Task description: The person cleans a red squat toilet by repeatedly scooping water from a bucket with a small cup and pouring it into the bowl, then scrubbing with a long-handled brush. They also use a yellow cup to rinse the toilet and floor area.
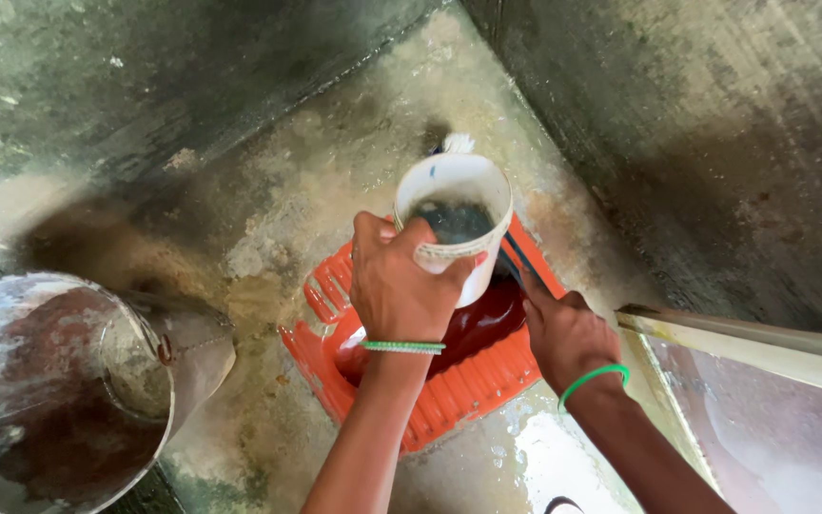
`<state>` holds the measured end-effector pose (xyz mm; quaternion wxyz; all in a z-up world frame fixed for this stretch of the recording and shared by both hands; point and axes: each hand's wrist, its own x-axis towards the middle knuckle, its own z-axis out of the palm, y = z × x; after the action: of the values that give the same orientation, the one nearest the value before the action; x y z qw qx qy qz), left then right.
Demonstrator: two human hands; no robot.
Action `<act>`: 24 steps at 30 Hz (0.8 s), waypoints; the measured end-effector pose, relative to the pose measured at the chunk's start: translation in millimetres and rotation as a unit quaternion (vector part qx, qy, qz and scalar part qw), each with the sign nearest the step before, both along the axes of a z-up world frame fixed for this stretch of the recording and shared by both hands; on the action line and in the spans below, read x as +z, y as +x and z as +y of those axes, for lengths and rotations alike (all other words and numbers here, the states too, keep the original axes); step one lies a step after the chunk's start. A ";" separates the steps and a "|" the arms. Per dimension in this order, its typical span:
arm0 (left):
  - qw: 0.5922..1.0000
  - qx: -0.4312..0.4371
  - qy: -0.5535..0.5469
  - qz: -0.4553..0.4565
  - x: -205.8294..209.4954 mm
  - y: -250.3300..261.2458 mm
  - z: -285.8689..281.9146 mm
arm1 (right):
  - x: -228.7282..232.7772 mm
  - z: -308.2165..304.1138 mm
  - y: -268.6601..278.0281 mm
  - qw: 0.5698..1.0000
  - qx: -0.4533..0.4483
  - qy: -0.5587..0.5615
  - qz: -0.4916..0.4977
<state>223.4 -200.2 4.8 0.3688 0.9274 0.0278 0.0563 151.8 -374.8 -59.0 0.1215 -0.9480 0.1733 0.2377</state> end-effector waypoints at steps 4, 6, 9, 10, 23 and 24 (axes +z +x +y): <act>1.000 -0.013 -0.005 0.001 -9.3 -20.5 13.3 | -20.5 6.7 -24.5 1.000 0.014 -0.018 -0.001; 1.000 -0.005 0.011 0.017 -10.5 -28.3 19.1 | -27.0 10.2 -25.9 1.000 0.016 -0.016 0.006; 0.999 0.018 0.013 0.040 -8.3 -43.1 29.9 | -36.8 11.4 -7.7 0.999 0.035 -0.031 0.023; 0.999 0.027 0.009 0.047 -7.5 -47.6 33.0 | -41.9 9.3 7.5 0.998 0.044 -0.039 0.029; 0.996 0.059 -0.046 0.043 -8.7 -87.1 53.7 | -119.9 -11.6 91.3 0.974 0.133 -0.169 -0.068; 0.995 0.064 -0.057 0.052 -8.2 -90.1 55.4 | -120.5 -6.6 59.9 0.987 0.089 -0.133 -0.025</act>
<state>133.3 -144.8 -3.4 0.4147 0.9029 0.1089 0.0297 211.7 -381.4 -179.5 -0.0228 -0.9730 0.1151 0.1988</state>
